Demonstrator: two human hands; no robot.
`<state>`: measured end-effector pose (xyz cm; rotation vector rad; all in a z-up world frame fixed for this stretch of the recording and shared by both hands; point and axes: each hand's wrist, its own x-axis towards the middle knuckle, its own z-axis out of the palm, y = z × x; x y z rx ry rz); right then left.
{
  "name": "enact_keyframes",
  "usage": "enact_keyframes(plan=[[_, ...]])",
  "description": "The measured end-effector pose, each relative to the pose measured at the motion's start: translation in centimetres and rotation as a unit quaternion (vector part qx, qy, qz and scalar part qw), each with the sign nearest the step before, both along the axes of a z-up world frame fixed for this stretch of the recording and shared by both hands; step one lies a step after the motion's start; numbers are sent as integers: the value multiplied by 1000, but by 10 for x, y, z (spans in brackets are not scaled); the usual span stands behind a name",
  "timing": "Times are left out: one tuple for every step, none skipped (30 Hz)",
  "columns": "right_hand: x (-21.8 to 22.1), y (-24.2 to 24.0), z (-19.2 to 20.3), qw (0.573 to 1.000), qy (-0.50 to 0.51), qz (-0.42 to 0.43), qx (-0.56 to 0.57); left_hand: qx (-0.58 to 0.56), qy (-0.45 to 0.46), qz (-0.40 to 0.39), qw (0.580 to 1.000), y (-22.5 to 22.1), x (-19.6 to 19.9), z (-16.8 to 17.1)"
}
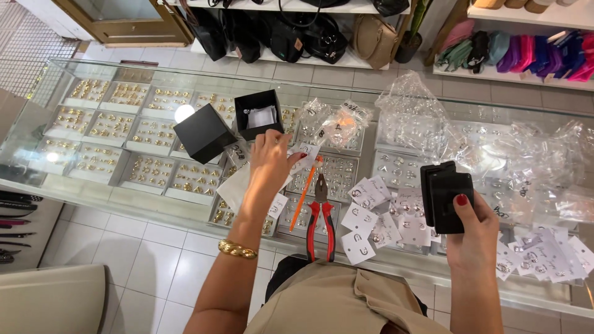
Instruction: Organizing and packing earring cards into a small black storage box on a glass display counter
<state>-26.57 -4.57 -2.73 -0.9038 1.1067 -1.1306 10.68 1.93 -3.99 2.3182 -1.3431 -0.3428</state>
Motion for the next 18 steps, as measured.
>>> enact_keyframes(plan=[[2, -1, -1, 1000, -11, -3, 15, 0, -60, -35, 998, 5, 16, -15], [5, -2, -1, 999, -22, -7, 30, 1, -120, -71, 990, 11, 31, -30], [8, -3, -2, 999, -23, -6, 30, 2, -121, -70, 990, 11, 34, -35], [11, -4, -3, 999, -23, 5, 28, -13, -120, -68, 990, 11, 36, -39], [12, -5, -3, 999, -23, 14, 25, -29, -118, -70, 990, 9, 37, -44], [14, -5, -3, 999, -22, 12, 24, -30, -117, -71, 990, 10, 35, -40], [16, -6, -3, 999, -21, 21, 26, -45, -83, -72, 993, 11, 33, -37], [18, -7, -4, 999, -20, 30, 27, -60, -48, -73, 994, 12, 30, -33], [21, -7, -1, 999, -20, 31, 27, -60, -49, -73, 994, 16, 24, -15], [25, -7, 3, 999, -19, 37, 30, -78, 44, -70, 994, 20, 19, 3], [27, -8, 6, 998, -19, 40, 33, -95, 137, -69, 984, 21, 12, 20], [31, -5, 10, 999, -19, 39, 31, -96, 137, -71, 983, 24, 10, 23], [35, -1, 14, 998, -20, 53, -29, -139, 207, -52, 967, 27, 9, 25], [39, 3, 18, 994, -20, 65, -89, -182, 276, -32, 943, 29, 8, 28], [46, 3, 27, 994, -19, 61, -90, -182, 278, -36, 943, 29, -5, 41], [52, 3, 34, 990, -14, 82, -111, -203, 318, -53, 925, 28, -17, 54], [57, 4, 42, 986, -6, 102, -131, -222, 360, -69, 904, 29, -31, 67], [60, 3, 42, 987, -3, 97, -131, -220, 364, -73, 902, 27, -41, 71]])
